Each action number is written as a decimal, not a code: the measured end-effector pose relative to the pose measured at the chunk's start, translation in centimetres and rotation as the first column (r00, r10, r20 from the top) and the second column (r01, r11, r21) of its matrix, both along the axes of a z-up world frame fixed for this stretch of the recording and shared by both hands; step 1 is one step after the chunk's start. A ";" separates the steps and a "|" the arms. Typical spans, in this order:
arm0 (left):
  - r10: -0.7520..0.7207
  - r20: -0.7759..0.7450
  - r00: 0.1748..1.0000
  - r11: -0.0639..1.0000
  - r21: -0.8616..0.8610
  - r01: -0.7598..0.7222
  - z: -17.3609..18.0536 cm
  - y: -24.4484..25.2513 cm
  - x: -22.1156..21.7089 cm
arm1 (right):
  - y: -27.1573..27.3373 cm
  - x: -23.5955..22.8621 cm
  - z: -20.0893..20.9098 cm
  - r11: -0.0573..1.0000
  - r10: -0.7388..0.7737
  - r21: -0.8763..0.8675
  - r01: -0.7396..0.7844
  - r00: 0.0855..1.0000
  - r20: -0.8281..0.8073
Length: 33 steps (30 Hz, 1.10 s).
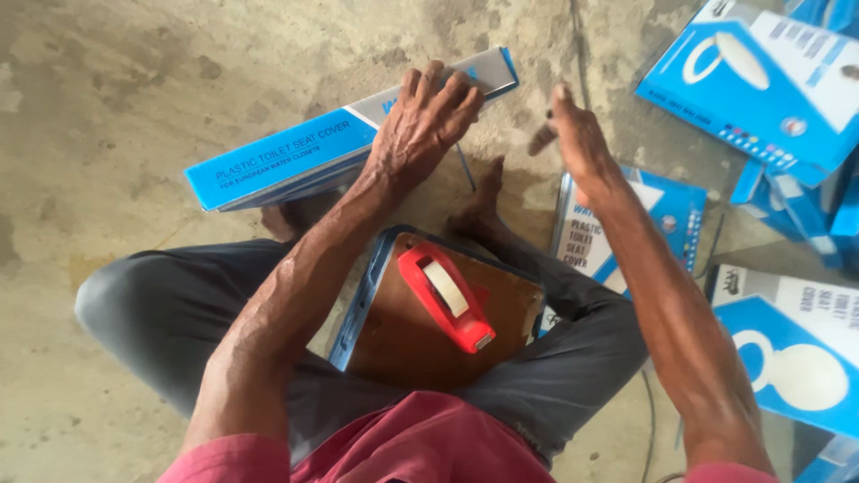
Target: The person sits on the floor and repeatedly folds and tapes blue and white cardboard boxes labeled 'WATER LANE'. They use a red handheld tape dispenser to seal the boxes and place them in a growing stack.
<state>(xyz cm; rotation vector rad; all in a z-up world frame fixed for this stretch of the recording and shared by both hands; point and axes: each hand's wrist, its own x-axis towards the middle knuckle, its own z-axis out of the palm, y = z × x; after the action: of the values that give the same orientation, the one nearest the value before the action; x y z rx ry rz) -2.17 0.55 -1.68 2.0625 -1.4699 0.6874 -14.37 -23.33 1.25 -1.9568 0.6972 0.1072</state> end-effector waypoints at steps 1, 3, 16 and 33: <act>-0.002 -0.034 0.999 0.999 -0.047 0.000 0.2 -0.2 0.2 | -0.7 -0.3 0.7 1.000 0.018 -0.005 -0.018 0.999 0.029; -0.008 -0.275 0.961 0.995 -0.095 -0.019 0.4 -0.5 -0.1 | -1.4 -0.8 1.6 1.000 0.018 0.014 -0.019 0.998 0.057; 0.127 -0.640 0.758 0.991 0.119 -0.066 1.5 -4.1 2.7 | 0.6 4.1 0.5 0.971 -0.174 0.196 0.138 0.968 0.181; -0.022 -0.436 0.900 0.997 0.055 0.051 0.6 -2.5 2.6 | 2.9 3.8 -1.2 0.921 -0.271 0.323 0.219 0.954 0.127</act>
<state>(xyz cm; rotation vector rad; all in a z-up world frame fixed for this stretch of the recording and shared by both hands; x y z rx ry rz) 0.46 -1.95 -1.07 2.0586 -1.2760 0.1421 -10.57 -20.47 0.03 -1.5486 0.7595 -0.1007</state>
